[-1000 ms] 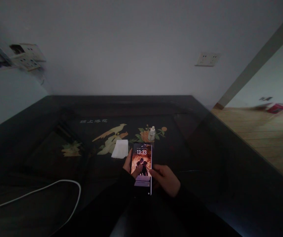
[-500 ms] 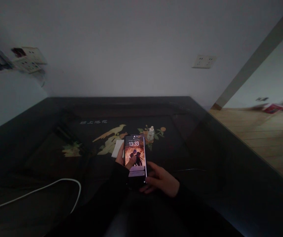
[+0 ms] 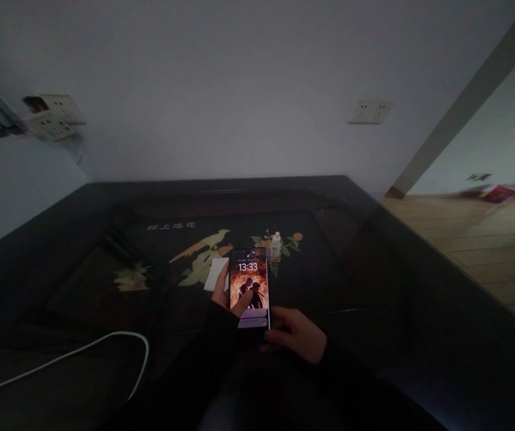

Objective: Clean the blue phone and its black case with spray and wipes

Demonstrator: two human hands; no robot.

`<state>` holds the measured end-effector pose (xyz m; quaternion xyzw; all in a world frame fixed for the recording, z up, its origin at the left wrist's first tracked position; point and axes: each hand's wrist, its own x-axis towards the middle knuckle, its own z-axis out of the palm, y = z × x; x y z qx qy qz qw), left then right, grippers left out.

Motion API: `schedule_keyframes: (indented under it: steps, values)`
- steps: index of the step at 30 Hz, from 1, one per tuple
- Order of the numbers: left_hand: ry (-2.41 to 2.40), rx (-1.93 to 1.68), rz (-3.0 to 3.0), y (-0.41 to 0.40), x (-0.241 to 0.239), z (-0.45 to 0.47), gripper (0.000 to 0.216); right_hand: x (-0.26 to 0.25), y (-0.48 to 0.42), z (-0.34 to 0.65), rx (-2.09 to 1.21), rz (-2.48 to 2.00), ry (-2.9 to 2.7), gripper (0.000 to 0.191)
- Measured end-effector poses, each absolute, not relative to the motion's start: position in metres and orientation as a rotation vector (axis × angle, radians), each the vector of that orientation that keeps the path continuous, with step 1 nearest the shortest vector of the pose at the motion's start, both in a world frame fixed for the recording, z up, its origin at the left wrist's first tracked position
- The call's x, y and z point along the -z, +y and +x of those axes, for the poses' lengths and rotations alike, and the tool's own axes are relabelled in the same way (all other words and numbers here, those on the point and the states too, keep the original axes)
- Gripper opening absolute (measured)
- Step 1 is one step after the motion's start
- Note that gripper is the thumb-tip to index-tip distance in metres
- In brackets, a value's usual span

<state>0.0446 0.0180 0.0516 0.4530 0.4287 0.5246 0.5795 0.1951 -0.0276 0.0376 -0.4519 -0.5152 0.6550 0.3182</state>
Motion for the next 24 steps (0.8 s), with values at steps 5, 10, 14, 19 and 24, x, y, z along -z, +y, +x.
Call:
schedule_keyframes:
  steps: [5, 10, 14, 19, 24]
  values:
    - [1.024, -1.204, 1.125, 0.018, -0.047, 0.045, 0.094, -0.056, -0.007, 0.216, -1.439, -1.178, -1.172, 0.041]
    - [1.049, -1.170, 1.149, 0.018, -0.045, 0.046, 0.096, -0.075, 0.016, 0.216, -1.392, -1.051, -1.066, 0.041]
    - [0.999, -1.237, 1.156, 0.018, -0.049, 0.047, 0.094, -0.075, 0.022, 0.212, -1.415, -1.062, -1.050, 0.042]
    - [0.981, -1.164, 1.085, 0.016, -0.048, 0.048, 0.089, -0.060, 0.019, 0.209, -1.351, -1.117, -1.019, 0.043]
    - [0.942, -1.185, 1.032, 0.017, -0.038, 0.052, 0.092, -0.054, 0.015, 0.199, -1.367, -1.014, -1.034, 0.052]
